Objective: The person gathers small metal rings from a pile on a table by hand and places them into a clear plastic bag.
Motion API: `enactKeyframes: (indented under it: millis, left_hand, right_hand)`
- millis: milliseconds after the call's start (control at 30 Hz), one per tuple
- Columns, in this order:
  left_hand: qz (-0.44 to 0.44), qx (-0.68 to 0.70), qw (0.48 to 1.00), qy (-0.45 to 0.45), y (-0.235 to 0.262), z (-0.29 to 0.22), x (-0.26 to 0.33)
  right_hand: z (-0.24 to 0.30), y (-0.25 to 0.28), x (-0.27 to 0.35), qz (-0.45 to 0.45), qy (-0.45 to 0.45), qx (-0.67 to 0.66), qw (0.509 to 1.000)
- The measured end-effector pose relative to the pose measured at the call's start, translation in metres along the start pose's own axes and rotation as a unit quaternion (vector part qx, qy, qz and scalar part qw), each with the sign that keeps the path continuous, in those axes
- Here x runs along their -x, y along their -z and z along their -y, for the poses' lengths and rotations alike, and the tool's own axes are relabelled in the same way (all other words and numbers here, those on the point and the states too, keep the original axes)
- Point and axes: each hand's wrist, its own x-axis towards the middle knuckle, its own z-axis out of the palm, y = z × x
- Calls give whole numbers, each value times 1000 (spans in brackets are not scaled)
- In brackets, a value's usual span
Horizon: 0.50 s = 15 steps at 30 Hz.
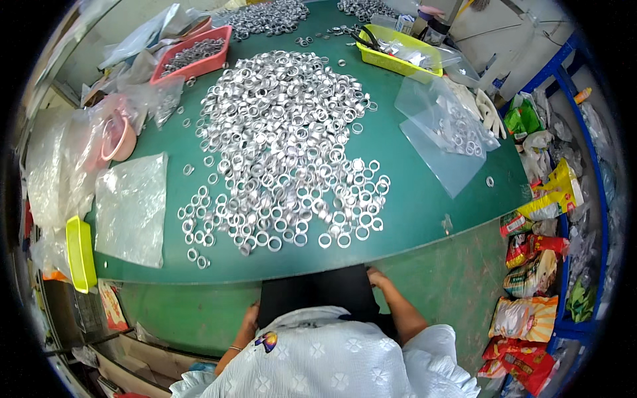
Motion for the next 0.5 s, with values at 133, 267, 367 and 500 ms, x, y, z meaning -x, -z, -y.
enactKeyframes:
  millis: [133, 267, 367, 500]
  left_hand:
    - [-10, -188, 964, -188, -51, -123, 107]
    - [223, -236, 910, -259, -104, -221, 214]
    - [239, -261, 863, -361, -145, -256, 244]
    - [136, -396, 715, -560, -210, -291, 228]
  right_hand:
    - [44, 19, 94, -226, 161, 242, 930]
    - [138, 44, 237, -83, 272, 167, 944]
    - [190, 40, 273, -33, 391, 26, 919]
    - [269, 14, 261, -302, 591, 226, 713]
